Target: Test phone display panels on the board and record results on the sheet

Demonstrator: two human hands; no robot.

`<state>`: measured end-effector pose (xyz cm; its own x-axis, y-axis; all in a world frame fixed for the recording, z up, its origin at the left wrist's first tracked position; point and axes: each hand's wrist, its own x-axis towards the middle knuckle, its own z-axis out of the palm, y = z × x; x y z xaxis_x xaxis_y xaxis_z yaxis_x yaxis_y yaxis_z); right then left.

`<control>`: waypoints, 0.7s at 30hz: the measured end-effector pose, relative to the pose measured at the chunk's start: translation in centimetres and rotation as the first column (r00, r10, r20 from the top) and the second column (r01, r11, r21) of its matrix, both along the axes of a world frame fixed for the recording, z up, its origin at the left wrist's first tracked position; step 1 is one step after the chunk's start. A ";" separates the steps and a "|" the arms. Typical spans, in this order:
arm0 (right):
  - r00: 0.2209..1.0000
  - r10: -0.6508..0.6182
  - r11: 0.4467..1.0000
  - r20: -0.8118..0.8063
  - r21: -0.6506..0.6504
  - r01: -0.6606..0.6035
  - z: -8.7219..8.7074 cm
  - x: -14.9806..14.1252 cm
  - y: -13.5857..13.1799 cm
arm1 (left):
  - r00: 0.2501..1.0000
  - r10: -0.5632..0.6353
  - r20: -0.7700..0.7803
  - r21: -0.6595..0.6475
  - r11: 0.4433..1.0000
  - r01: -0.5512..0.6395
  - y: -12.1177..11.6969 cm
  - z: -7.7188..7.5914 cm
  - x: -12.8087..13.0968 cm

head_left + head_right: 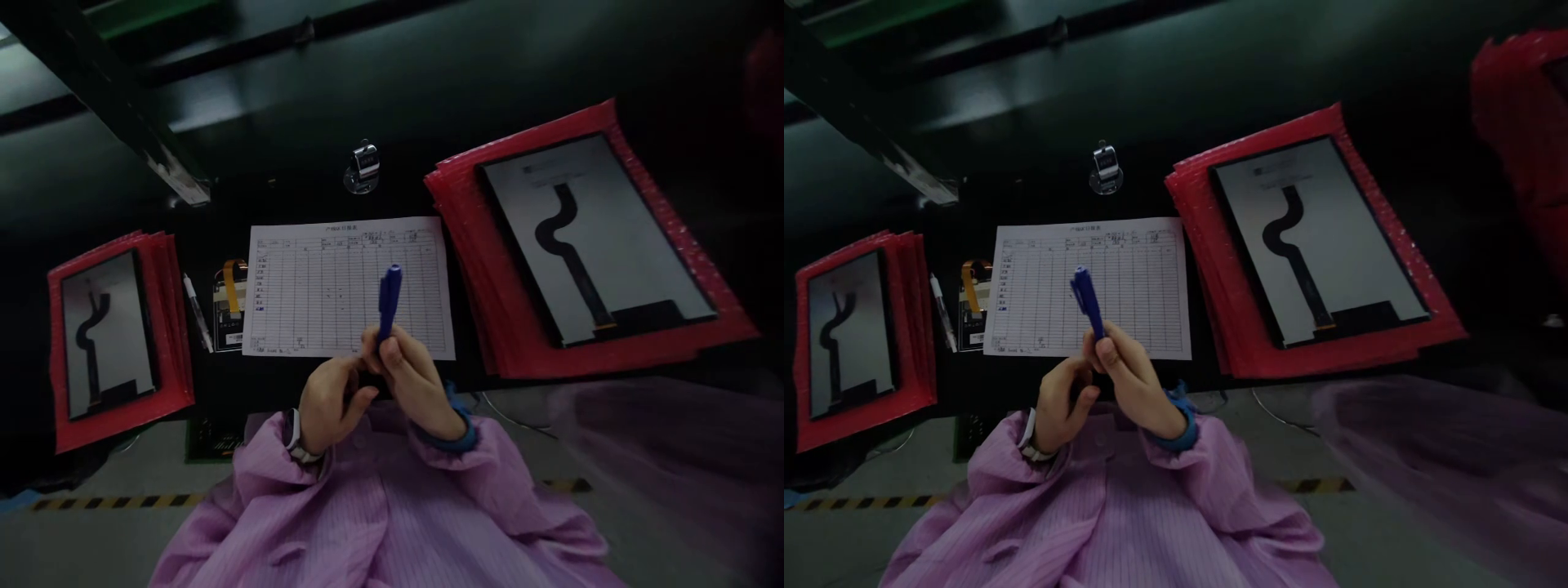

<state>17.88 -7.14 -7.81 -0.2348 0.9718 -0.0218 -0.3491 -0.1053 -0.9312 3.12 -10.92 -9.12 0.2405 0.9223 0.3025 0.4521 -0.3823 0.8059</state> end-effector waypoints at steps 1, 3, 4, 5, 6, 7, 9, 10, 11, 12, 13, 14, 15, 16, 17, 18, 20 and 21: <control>1.000 -0.026 1.000 0.006 0.010 0.026 -0.2 -0.6 -0.4 | 1.000 -0.015 -0.012 0.011 1.000 0.015 0.0 -0.1 0.0; 0.997 -0.076 0.997 0.015 0.011 0.075 -0.6 -1.4 -1.0 | 1.000 -0.021 -0.022 0.030 0.999 0.021 0.0 -0.2 0.0; 0.996 -0.092 0.996 0.017 0.005 0.092 -0.9 -1.6 -1.1 | 1.000 -0.018 -0.022 0.038 0.999 0.018 0.0 -0.3 0.0; 0.994 -0.103 0.995 0.019 -0.003 0.103 -1.1 -1.8 -1.3 | 1.000 -0.011 -0.016 0.047 0.999 0.012 0.0 -0.4 0.1; 0.994 -0.110 0.994 0.017 -0.008 0.110 -1.2 -1.9 -1.4 | 1.000 0.000 -0.010 0.051 0.999 0.001 -0.1 -0.5 0.1; 0.993 -0.115 0.993 0.012 -0.011 0.116 -1.3 -2.0 -1.5 | 1.000 0.017 -0.003 0.049 0.999 -0.017 -0.1 -0.5 0.1; 0.989 -0.145 0.989 -0.005 -0.010 0.145 -1.3 -2.0 -1.7 | 0.998 0.058 0.000 0.026 0.998 -0.058 -0.1 -0.6 0.2; 0.985 -0.170 0.986 -0.013 0.002 0.170 -1.2 -2.0 -1.8 | 0.998 0.067 -0.006 0.014 0.998 -0.067 -0.1 -0.6 0.2; 0.981 -0.193 0.981 -0.016 0.025 0.194 -1.1 -2.0 -1.9 | 0.998 0.068 -0.014 0.007 0.998 -0.068 -0.1 -0.5 0.2; 0.978 -0.208 0.976 -0.015 0.058 0.209 -0.9 -2.0 -2.0 | 0.998 0.061 -0.024 0.008 0.998 -0.060 -0.1 -0.5 0.1; 0.978 -0.210 0.973 -0.012 0.096 0.210 -0.7 -2.0 -2.0 | 0.998 0.055 -0.033 0.021 0.998 -0.054 -0.1 -0.5 0.1; 0.980 -0.201 0.971 -0.009 0.131 0.200 -0.6 -2.1 -2.1 | 0.998 0.055 -0.043 0.034 0.998 -0.054 -0.1 -0.5 0.1; 0.983 -0.185 0.971 -0.005 0.155 0.184 -0.4 -2.1 -2.1 | 0.996 0.070 -0.051 0.047 0.997 -0.067 -0.1 -0.5 0.2; 0.986 -0.167 0.972 -0.002 0.167 0.165 -0.3 -2.2 -2.1 | 0.994 0.096 -0.059 0.055 0.994 -0.092 -0.1 -0.5 0.2; 0.988 -0.153 0.974 -0.001 0.171 0.151 -0.2 -2.3 -2.1 | 0.991 0.118 -0.064 0.065 0.991 -0.114 -0.2 -0.5 0.2; 0.990 -0.144 0.976 0.003 0.165 0.142 -0.2 -2.5 -2.2 | 0.989 0.130 -0.070 0.074 0.989 -0.125 -0.2 -0.5 0.2; 0.992 -0.125 0.981 0.026 0.155 0.120 -0.3 -2.7 -2.3 | 0.991 0.114 -0.074 0.108 0.989 -0.106 -0.1 -0.4 0.2; 0.993 -0.107 0.983 0.040 0.157 0.100 -0.3 -2.8 -2.4 | 0.993 0.089 -0.073 0.132 0.988 -0.079 -0.1 -0.4 0.2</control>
